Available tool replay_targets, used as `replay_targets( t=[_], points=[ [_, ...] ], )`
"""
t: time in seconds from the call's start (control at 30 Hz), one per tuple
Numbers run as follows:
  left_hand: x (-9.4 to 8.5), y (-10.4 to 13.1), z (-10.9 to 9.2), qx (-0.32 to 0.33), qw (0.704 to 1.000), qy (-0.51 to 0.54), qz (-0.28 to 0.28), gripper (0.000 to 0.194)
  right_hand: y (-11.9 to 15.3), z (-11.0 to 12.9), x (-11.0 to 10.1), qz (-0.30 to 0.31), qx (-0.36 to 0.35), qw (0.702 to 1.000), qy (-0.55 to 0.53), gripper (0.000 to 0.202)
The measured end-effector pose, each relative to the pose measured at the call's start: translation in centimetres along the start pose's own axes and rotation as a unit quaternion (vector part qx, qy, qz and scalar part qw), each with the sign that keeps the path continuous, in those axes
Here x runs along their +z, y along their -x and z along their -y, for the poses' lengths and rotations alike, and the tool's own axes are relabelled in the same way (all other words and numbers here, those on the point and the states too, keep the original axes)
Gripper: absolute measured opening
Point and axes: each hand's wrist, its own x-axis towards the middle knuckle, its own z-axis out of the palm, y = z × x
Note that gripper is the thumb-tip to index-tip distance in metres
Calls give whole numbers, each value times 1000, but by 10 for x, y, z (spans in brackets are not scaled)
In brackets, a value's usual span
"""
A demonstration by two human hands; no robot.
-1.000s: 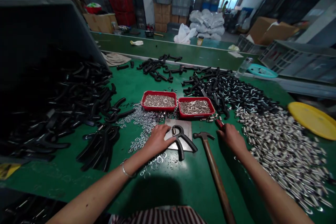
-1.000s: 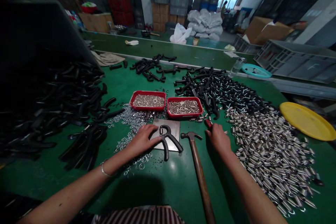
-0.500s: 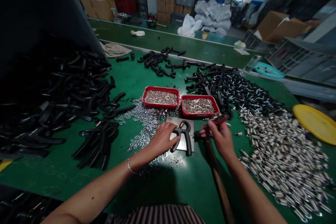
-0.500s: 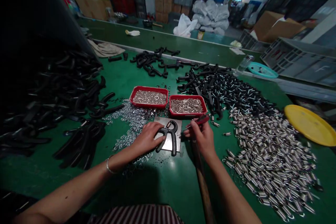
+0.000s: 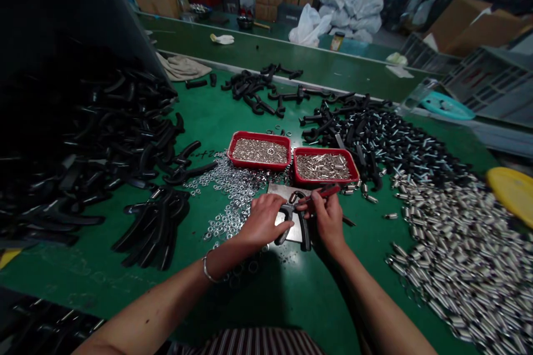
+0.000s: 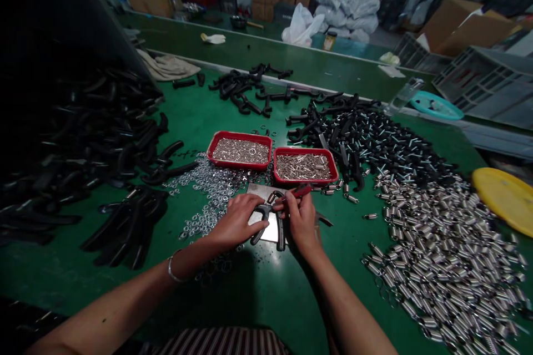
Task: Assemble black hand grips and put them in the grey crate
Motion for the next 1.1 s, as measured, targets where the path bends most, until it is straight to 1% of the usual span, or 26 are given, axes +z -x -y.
replay_targets(
  t=[0.1, 0.17, 0.23, 0.3, 0.37, 0.43, 0.47, 0.57, 0.63, 0.67, 0.7, 0.73, 0.77, 0.8, 0.83, 0.87, 0.9, 0.93, 0.97, 1.0, 1.03, 1.07, 1.1],
  points=[
    [0, 0, 0, -1, 1000, -4, 7, 44, 3, 1, 1, 2, -6, 1000, 30, 34],
    [0, 0, 0, -3, 1000, -12, 12, 45, 5, 0, 2, 0, -22, 996, 87, 33],
    [-1, 1, 0, -3, 1000, -19, 15, 45, 5, -3, 3, -12, -55, 983, 176, 32],
    [-2, 1, -1, 0, 1000, -24, 17, 46, 2, -4, 5, -18, -88, 961, 261, 31],
    [-3, 1, -2, 2, 999, -29, 20, 46, -3, -1, 8, 0, -107, 948, 299, 28],
    [-5, 0, -4, 1, 999, -38, 20, 47, -6, 11, 13, 34, -117, 952, 281, 24],
    [-5, -1, -6, -1, 999, -43, 21, 47, -5, 19, 16, 50, -119, 960, 248, 23],
    [-4, 0, -8, -2, 998, -60, 21, 42, 6, 47, 20, 101, -100, 987, 70, 23],
    [-3, 3, -8, 5, 998, -66, 19, 41, 13, 57, 11, 106, -80, 991, -33, 24],
    [-3, 5, -7, 13, 998, -64, 20, 43, 14, 56, 0, 91, -71, 992, -48, 25],
    [-5, 6, -5, 24, 998, -59, 21, 46, 14, 51, -16, 63, -62, 996, -29, 26],
    [-8, 5, -2, 37, 998, -54, 20, 48, 12, 42, -35, 29, -49, 998, 17, 29],
    [-14, 3, 3, 50, 997, -51, 15, 48, 10, 32, -58, -13, -30, 995, 92, 31],
    [-22, -3, 8, 62, 997, -54, 5, 44, 7, 21, -82, -43, -11, 982, 186, 35],
    [-32, -12, 14, 70, 995, -65, -10, 39, 4, 11, -106, -45, 12, 961, 273, 39],
    [-44, -24, 21, 71, 993, -88, -30, 32, 2, 4, -127, -16, 31, 937, 348, 42],
    [-56, -39, 29, 65, 989, -123, -49, 28, 0, 0, -143, 14, 30, 911, 411, 43],
    [-69, -55, 37, 50, 982, -171, -63, 26, -3, 1, -154, 20, 7, 887, 460, 44],
    [-81, -72, 44, 21, 972, -225, -70, 26, -5, 5, -158, 19, -33, 868, 496, 44],
    [-92, -87, 52, -9, 959, -275, -63, 26, -8, 13, -155, 12, -84, 854, 513, 43],
    [-101, -102, 58, -34, 949, -309, -48, 25, -12, 22, -145, 7, -136, 847, 515, 40],
    [-108, -113, 63, -51, 941, -332, -31, 24, -18, 32, -130, 14, -179, 843, 507, 37],
    [-113, -122, 67, -58, 937, -343, -16, 23, -25, 42, -111, 35, -211, 844, 492, 33]
  ],
)
